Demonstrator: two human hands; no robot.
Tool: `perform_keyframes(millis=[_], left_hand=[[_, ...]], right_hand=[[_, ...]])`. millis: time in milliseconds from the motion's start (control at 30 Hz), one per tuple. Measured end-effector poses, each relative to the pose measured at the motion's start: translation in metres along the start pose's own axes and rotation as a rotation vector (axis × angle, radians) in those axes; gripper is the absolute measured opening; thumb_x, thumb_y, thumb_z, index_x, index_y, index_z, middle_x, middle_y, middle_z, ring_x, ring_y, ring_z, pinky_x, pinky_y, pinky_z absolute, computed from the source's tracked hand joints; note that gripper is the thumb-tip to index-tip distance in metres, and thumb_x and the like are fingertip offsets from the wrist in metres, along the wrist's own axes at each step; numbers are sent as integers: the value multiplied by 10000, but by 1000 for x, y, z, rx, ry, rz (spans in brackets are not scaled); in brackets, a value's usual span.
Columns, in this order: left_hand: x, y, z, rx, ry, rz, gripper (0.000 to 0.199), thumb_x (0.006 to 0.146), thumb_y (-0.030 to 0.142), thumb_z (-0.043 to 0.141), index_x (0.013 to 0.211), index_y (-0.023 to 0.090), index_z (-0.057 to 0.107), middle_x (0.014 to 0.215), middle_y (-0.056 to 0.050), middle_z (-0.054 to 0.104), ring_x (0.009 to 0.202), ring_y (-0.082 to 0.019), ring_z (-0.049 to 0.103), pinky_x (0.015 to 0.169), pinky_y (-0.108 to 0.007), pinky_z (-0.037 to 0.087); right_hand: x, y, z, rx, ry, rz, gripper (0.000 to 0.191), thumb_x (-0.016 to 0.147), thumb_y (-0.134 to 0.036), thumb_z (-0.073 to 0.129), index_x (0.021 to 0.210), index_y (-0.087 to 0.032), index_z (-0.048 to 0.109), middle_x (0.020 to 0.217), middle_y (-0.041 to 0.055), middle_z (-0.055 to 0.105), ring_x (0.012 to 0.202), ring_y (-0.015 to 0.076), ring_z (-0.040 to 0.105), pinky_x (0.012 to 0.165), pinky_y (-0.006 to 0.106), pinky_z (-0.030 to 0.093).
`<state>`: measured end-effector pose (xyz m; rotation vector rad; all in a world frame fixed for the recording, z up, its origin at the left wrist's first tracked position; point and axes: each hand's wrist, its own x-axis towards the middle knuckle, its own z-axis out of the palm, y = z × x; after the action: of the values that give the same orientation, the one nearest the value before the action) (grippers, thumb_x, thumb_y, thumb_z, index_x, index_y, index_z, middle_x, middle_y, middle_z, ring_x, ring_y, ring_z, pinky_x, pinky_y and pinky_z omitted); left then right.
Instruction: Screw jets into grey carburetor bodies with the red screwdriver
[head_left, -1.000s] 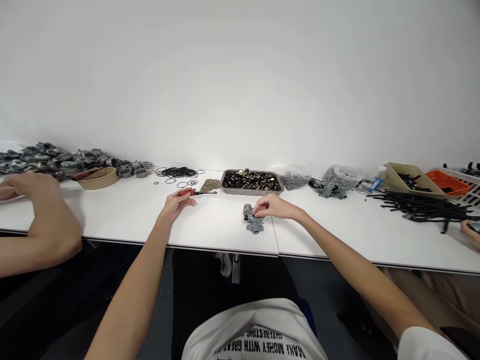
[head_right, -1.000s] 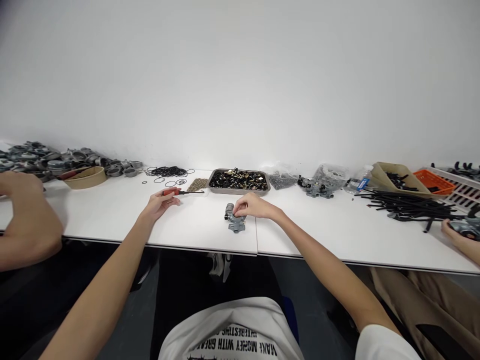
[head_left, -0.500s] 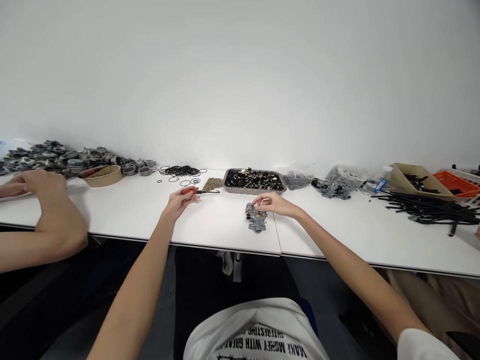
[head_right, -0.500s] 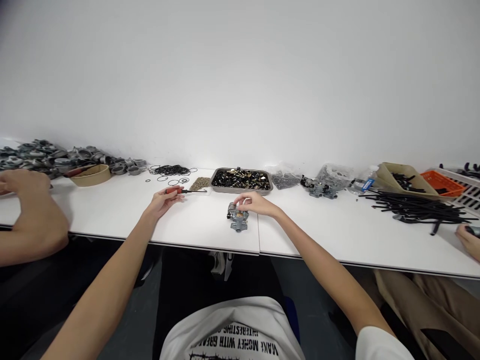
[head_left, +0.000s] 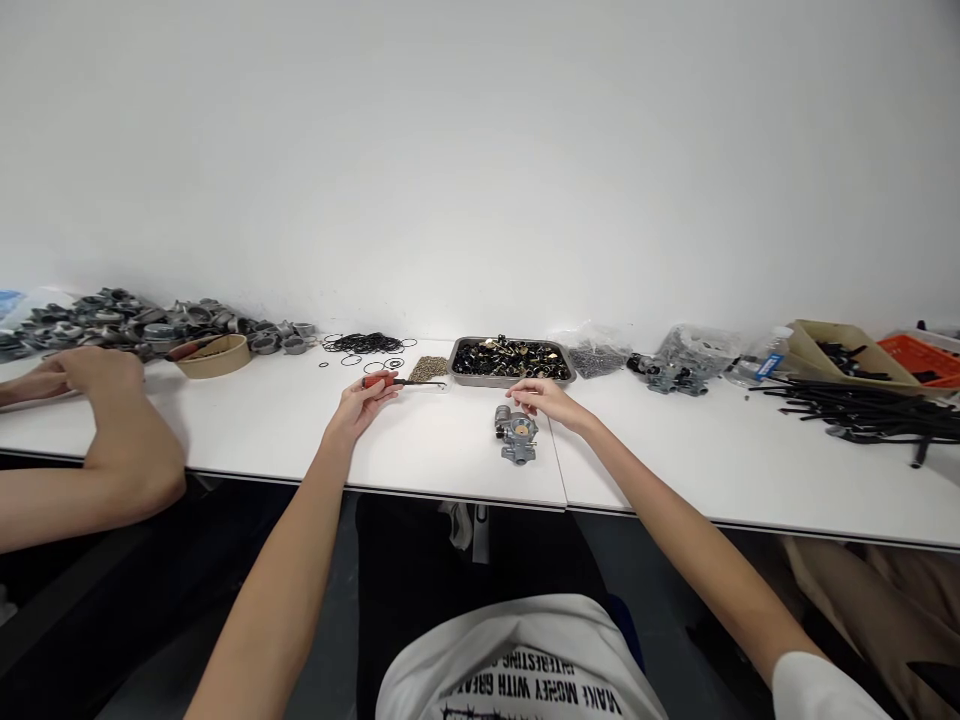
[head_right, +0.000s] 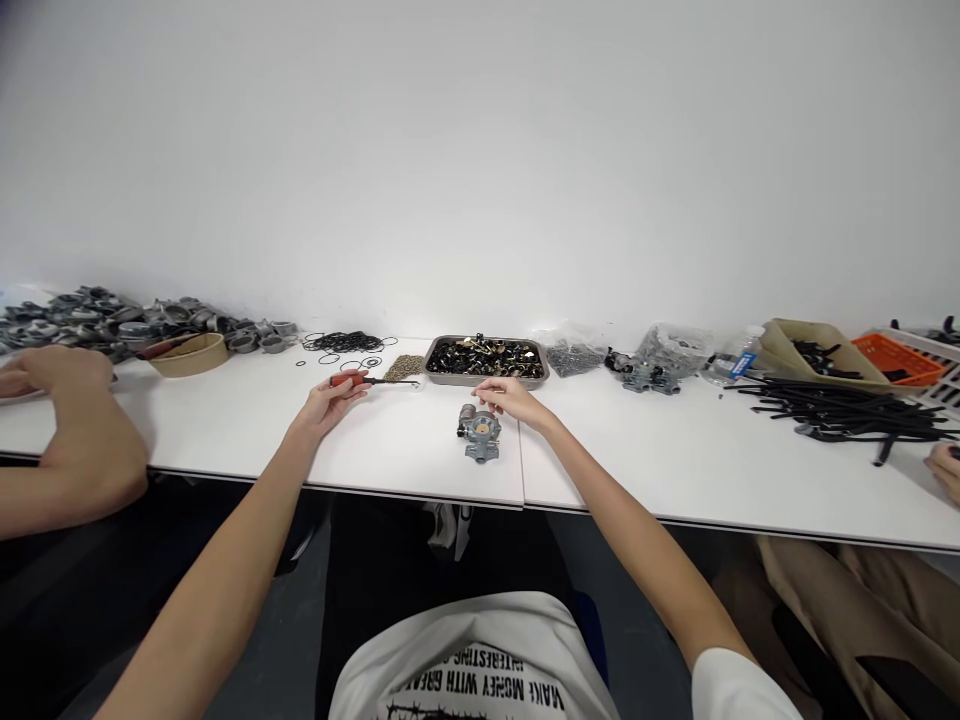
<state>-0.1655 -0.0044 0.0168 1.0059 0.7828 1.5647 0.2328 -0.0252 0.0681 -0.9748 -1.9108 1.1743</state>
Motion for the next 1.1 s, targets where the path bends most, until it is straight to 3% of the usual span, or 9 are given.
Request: perform_keyframes(millis=[167, 367, 533, 700, 833, 1100], left_hand=[[-2, 2, 3, 7, -5, -9, 213, 790, 86, 717, 1003, 89, 703, 1189, -170, 704, 900, -226, 749, 833, -322, 610], [-5, 1, 19, 27, -65, -33, 228, 794, 105, 725, 1017, 77, 691, 1145, -181, 720, 847, -221, 752, 821, -333, 612], [3, -8, 46, 10, -135, -20, 234, 791, 139, 738, 1012, 78, 695, 1127, -178, 725, 797, -211, 749, 807, -325, 609], [25, -18, 77, -70, -133, -12, 192, 812, 189, 713, 972, 85, 684, 1031, -168, 737, 703, -184, 724, 742, -315, 595], [41, -24, 82, -153, 144, 77, 134, 834, 229, 667, 863, 105, 623, 814, -122, 707, 544, -132, 627, 595, -280, 537], [45, -35, 43, -161, 715, 307, 188, 889, 239, 504, 788, 215, 347, 603, 58, 512, 396, -57, 432, 442, -188, 359]], right_hand=[[6, 15, -1, -6, 10, 5, 275, 852, -398, 639, 929, -148, 722, 963, 79, 692, 663, 106, 574, 546, 234, 417], [27, 37, -5, -1, 57, 57, 219, 830, -306, 685, 954, -130, 728, 838, 60, 694, 625, 103, 599, 504, 203, 432], [44, 46, -3, -6, 70, 61, 140, 757, -193, 752, 874, -121, 725, 702, 33, 674, 532, 95, 573, 467, 194, 412], [47, 63, 10, 8, 177, 50, 112, 769, -160, 710, 871, -115, 707, 691, 24, 661, 544, 94, 561, 500, 198, 419], [46, 73, 18, 14, 249, 8, 145, 820, -231, 653, 911, -124, 689, 711, 17, 655, 590, 98, 555, 539, 203, 434], [46, 78, 20, 2, 283, -15, 254, 833, -366, 626, 923, -135, 676, 667, 2, 635, 582, 111, 539, 536, 216, 398]])
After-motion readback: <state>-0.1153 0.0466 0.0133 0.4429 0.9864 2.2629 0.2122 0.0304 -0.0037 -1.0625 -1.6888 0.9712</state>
